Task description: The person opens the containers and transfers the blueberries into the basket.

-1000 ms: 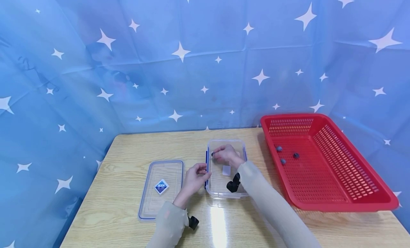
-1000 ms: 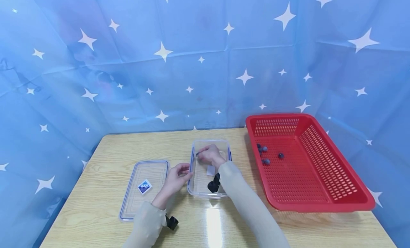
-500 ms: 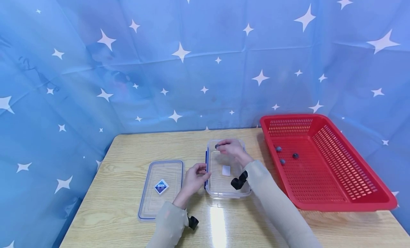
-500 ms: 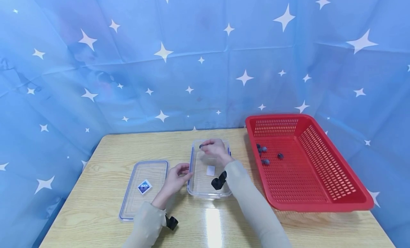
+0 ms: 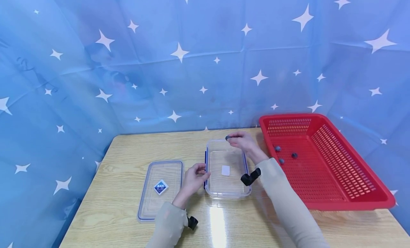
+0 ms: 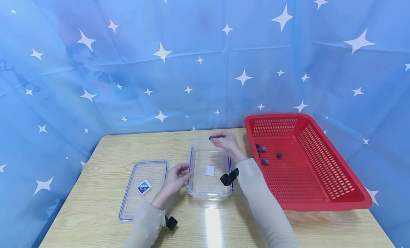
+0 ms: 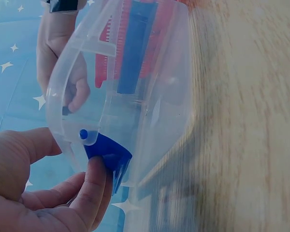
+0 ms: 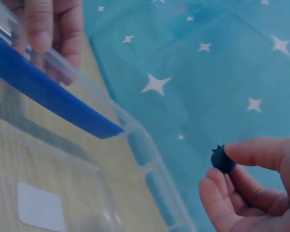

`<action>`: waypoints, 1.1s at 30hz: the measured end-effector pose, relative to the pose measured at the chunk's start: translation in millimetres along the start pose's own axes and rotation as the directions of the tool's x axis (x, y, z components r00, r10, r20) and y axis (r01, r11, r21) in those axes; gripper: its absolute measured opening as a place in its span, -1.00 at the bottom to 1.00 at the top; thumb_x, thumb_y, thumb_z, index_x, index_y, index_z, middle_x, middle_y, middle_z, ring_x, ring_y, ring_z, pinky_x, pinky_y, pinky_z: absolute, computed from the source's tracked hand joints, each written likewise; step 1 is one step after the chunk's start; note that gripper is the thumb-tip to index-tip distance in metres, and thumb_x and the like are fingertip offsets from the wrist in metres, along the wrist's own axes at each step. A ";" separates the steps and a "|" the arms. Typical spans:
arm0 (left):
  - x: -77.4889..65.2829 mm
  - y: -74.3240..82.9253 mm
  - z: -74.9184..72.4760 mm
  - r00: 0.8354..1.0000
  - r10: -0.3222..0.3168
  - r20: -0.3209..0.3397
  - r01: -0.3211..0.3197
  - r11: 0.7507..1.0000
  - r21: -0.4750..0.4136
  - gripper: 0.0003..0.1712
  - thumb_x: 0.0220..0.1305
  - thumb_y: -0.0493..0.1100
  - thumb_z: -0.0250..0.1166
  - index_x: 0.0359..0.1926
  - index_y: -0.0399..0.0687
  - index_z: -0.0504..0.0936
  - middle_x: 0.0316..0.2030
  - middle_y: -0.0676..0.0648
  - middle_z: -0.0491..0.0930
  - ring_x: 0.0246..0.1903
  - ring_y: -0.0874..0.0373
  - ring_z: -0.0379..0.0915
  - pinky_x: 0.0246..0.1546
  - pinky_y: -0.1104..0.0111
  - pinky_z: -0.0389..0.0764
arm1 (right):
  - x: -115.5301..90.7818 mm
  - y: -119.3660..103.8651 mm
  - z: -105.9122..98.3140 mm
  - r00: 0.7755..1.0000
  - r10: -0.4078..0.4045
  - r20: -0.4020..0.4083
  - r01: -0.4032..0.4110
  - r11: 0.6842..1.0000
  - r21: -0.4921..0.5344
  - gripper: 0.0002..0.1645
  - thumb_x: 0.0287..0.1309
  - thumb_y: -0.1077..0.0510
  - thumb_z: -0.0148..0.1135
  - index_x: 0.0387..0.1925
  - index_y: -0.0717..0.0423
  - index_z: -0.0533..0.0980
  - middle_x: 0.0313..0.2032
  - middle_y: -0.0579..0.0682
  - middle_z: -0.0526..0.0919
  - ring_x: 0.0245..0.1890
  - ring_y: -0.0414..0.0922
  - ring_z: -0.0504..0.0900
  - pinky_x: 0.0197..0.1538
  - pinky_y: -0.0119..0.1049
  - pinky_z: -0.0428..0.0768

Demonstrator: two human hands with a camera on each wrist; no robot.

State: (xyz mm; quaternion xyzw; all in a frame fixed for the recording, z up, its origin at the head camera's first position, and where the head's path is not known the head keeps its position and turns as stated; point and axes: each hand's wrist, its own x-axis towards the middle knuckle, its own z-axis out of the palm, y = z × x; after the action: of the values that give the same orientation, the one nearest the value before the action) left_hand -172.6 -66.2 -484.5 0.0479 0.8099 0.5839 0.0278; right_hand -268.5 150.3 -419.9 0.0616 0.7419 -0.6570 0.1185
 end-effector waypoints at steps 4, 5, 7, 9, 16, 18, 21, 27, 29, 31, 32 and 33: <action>0.2 0.0 -0.1 1.000 0.008 0.004 -0.008 1.000 -0.004 -0.58 0.14 -0.28 0.30 0.02 -0.39 0.50 -0.23 -0.22 0.59 -0.18 -0.03 0.53 -0.27 0.42 0.58 | -6.2 -9.0 -13.6 1.000 -0.010 0.006 0.010 0.999 -0.040 -0.53 0.21 0.26 0.15 0.12 0.37 0.37 0.06 0.27 0.46 -0.09 -0.08 0.55 0.15 -0.17 0.47; 0.3 -0.1 -0.1 1.000 0.010 0.004 -0.010 1.000 -0.005 -0.58 0.14 -0.28 0.30 0.02 -0.40 0.49 -0.22 -0.23 0.59 -0.18 -0.03 0.53 -0.27 0.42 0.58 | -8.2 -11.3 -17.1 1.000 -0.019 0.002 0.019 0.999 -0.050 -0.53 0.21 0.25 0.15 0.13 0.38 0.37 0.06 0.27 0.46 -0.08 -0.08 0.54 0.15 -0.16 0.47; 0.4 -0.2 0.0 1.000 0.010 0.006 -0.010 1.000 -0.011 -0.57 0.14 -0.28 0.30 0.02 -0.41 0.49 -0.22 -0.25 0.59 -0.18 -0.04 0.53 -0.27 0.42 0.58 | -12.3 -16.1 -24.4 0.999 -0.037 -0.008 0.036 0.997 -0.064 -0.53 0.20 0.24 0.16 0.11 0.37 0.39 0.05 0.25 0.47 -0.11 -0.11 0.54 0.13 -0.19 0.49; 0.4 -0.1 0.0 1.000 0.006 0.008 -0.006 1.000 -0.018 -0.56 0.14 -0.28 0.30 0.03 -0.41 0.48 -0.21 -0.27 0.58 -0.17 -0.04 0.53 -0.26 0.42 0.58 | -17.2 -20.1 -31.3 0.997 -0.072 -0.014 0.071 0.995 -0.076 -0.53 0.20 0.25 0.17 0.10 0.41 0.40 0.05 0.27 0.47 -0.13 -0.14 0.54 0.10 -0.21 0.51; -0.5 0.9 0.1 1.000 0.006 0.009 -0.006 1.000 -0.017 -0.55 0.14 -0.29 0.30 0.03 -0.43 0.48 -0.19 -0.30 0.57 -0.16 -0.06 0.52 -0.25 0.38 0.58 | -39.6 -27.9 -59.6 0.993 -0.112 -0.046 0.103 0.980 -0.168 -0.53 0.22 0.16 0.18 0.10 0.35 0.41 0.11 0.23 0.40 -0.02 -0.05 0.45 0.11 -0.20 0.50; -0.8 1.1 0.1 1.000 0.007 0.007 -0.007 1.000 -0.016 -0.55 0.14 -0.29 0.30 0.03 -0.43 0.48 -0.19 -0.30 0.57 -0.17 -0.06 0.52 -0.25 0.38 0.59 | -45.4 -27.9 -69.2 0.992 -0.113 -0.055 0.101 0.978 -0.185 -0.51 0.21 0.13 0.19 0.11 0.31 0.41 0.12 0.21 0.38 -0.01 -0.04 0.43 0.04 -0.31 0.54; -1.0 1.3 0.1 1.000 0.005 0.004 -0.005 1.000 -0.016 -0.56 0.14 -0.29 0.30 0.02 -0.43 0.48 -0.20 -0.30 0.58 -0.17 -0.05 0.53 -0.25 0.39 0.58 | -54.0 -28.4 -83.4 0.991 -0.117 -0.072 0.100 0.974 -0.202 -0.46 0.19 0.06 0.22 0.12 0.28 0.40 0.11 0.16 0.39 -0.06 -0.11 0.46 -0.06 -0.43 0.56; -1.5 1.8 0.3 1.000 -0.005 0.007 0.005 1.000 -0.007 -0.57 0.14 -0.27 0.30 0.02 -0.41 0.49 -0.20 -0.27 0.58 -0.17 -0.04 0.52 -0.25 0.38 0.59 | -74.4 -26.0 -110.2 0.990 -0.122 -0.078 0.103 0.972 -0.210 -0.39 0.17 -0.04 0.24 0.13 0.26 0.37 -0.08 -0.06 0.49 -0.18 -0.26 0.58 -0.05 -0.43 0.56; -1.7 1.8 0.2 1.000 -0.007 0.009 0.007 1.000 -0.003 -0.56 0.15 -0.26 0.30 0.03 -0.40 0.49 -0.20 -0.26 0.58 -0.16 -0.04 0.52 -0.24 0.38 0.59 | -80.7 -23.7 -119.1 0.990 -0.119 -0.078 0.104 0.980 -0.169 -0.43 0.16 -0.02 0.25 0.09 0.24 0.40 -0.15 -0.16 0.52 -0.20 -0.29 0.60 -0.09 -0.48 0.56; -1.9 2.0 0.0 1.000 -0.005 0.009 0.005 1.000 0.002 -0.56 0.15 -0.26 0.30 0.03 -0.39 0.49 -0.20 -0.27 0.58 -0.16 -0.03 0.52 -0.25 0.37 0.59 | -86.5 -21.2 -127.7 0.990 -0.121 -0.071 0.114 0.989 -0.089 -0.52 0.15 0.03 0.27 0.04 0.20 0.43 -0.21 -0.23 0.55 -0.22 -0.32 0.62 -0.13 -0.51 0.57; -1.9 1.9 0.0 1.000 -0.003 0.009 0.003 1.000 0.005 -0.56 0.15 -0.25 0.30 0.03 -0.39 0.49 -0.19 -0.27 0.58 -0.16 -0.03 0.52 -0.25 0.37 0.59 | -89.4 -20.1 -132.1 0.990 -0.120 -0.067 0.117 0.992 -0.051 -0.57 0.15 0.04 0.27 0.00 0.15 0.45 -0.23 -0.25 0.56 -0.24 -0.34 0.62 -0.15 -0.51 0.58; -1.9 2.0 0.0 1.000 -0.001 0.009 0.001 1.000 0.007 -0.56 0.15 -0.25 0.30 0.03 -0.39 0.49 -0.20 -0.27 0.58 -0.16 -0.03 0.52 -0.25 0.37 0.59 | -92.1 -18.8 -136.3 0.990 -0.127 -0.061 0.126 0.992 -0.018 -0.61 0.14 0.06 0.28 -0.03 0.11 0.47 -0.25 -0.27 0.58 -0.25 -0.35 0.62 -0.16 -0.52 0.58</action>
State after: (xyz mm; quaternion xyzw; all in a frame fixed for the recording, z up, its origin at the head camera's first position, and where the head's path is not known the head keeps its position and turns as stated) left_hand -170.7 -65.8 -482.7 0.0500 0.8119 0.5808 0.0315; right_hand -197.3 288.7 -363.4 0.0340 0.7523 -0.6557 0.0540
